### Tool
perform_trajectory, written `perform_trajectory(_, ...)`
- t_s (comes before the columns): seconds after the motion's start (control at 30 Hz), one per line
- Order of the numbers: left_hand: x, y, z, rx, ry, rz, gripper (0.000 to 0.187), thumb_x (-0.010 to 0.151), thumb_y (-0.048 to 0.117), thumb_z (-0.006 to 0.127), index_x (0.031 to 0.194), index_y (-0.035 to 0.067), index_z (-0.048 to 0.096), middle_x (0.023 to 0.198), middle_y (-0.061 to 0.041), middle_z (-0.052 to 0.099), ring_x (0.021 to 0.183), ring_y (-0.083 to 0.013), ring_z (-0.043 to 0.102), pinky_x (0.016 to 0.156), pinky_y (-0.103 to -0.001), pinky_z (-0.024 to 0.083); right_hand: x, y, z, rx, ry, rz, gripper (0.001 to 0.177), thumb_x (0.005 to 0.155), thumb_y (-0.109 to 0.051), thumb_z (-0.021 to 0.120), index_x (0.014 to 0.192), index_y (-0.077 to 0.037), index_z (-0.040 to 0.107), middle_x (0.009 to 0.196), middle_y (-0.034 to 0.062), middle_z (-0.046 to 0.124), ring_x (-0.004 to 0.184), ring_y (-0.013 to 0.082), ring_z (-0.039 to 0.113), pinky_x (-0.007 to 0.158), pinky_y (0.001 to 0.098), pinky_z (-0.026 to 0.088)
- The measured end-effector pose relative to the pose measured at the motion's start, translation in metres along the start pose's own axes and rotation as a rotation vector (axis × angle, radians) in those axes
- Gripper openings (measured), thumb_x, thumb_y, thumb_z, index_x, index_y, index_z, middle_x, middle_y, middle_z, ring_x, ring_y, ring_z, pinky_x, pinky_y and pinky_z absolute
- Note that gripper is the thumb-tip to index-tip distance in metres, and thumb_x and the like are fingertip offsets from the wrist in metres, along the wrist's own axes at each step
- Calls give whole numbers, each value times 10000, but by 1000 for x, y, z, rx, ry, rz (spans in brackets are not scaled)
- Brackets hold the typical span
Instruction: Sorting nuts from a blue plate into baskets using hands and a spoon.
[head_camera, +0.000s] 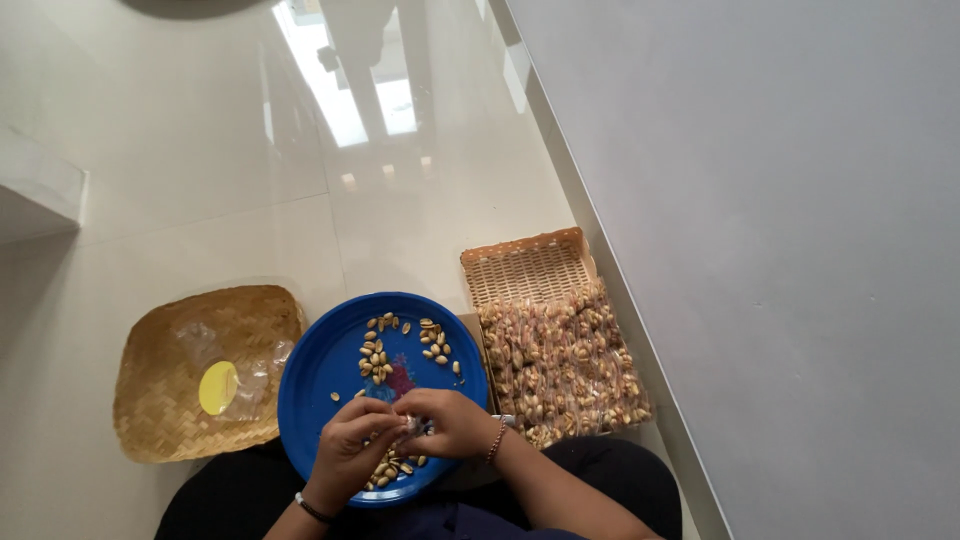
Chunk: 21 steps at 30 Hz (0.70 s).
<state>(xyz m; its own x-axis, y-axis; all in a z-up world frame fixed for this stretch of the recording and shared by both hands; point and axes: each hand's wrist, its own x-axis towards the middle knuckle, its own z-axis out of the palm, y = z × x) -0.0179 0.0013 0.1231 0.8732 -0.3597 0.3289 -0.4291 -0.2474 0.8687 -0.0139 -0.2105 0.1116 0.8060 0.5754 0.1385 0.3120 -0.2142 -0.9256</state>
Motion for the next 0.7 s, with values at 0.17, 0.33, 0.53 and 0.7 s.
perform_trajectory(0.17, -1, 10, -2, 76, 2, 24, 83, 850, 163, 786, 913, 125, 825, 854, -28, 666, 761, -155, 651, 663, -294, 547, -1, -9, -2, 79, 50, -59, 356, 909, -310, 768, 1182, -97, 683, 1060, 75, 713, 940, 210, 690, 824, 340, 583)
perform_trajectory(0.33, -8, 8, -5, 11, 5, -48, 117, 835, 141, 802, 945, 116, 833, 869, -24, 671, 761, -131, 671, 660, -261, 572, -2, -13, 0, 24, 82, -95, 244, 950, -264, 740, 1133, -106, 710, 993, 56, 732, 879, 201, 705, 764, 335, 587)
perform_trajectory(0.53, -13, 27, -15, 132, 10, -3, 426, 821, 167, 829, 1229, 106, 722, 1105, -64, 754, 999, -181, 750, 941, -313, 581, -2, -15, -5, 36, 133, -27, 146, 940, -160, 738, 1065, -98, 694, 989, 77, 741, 875, 179, 731, 735, 292, 626)
perform_trajectory(0.7, -51, 27, -42, 327, -46, -82, 398, 857, 222, 771, 1252, 180, 739, 1174, -48, 771, 1079, -193, 740, 979, -339, 551, -8, -8, -14, 17, 255, 51, 387, 936, -205, 676, 1308, -98, 657, 1223, 108, 712, 1041, 230, 692, 827, 347, 596)
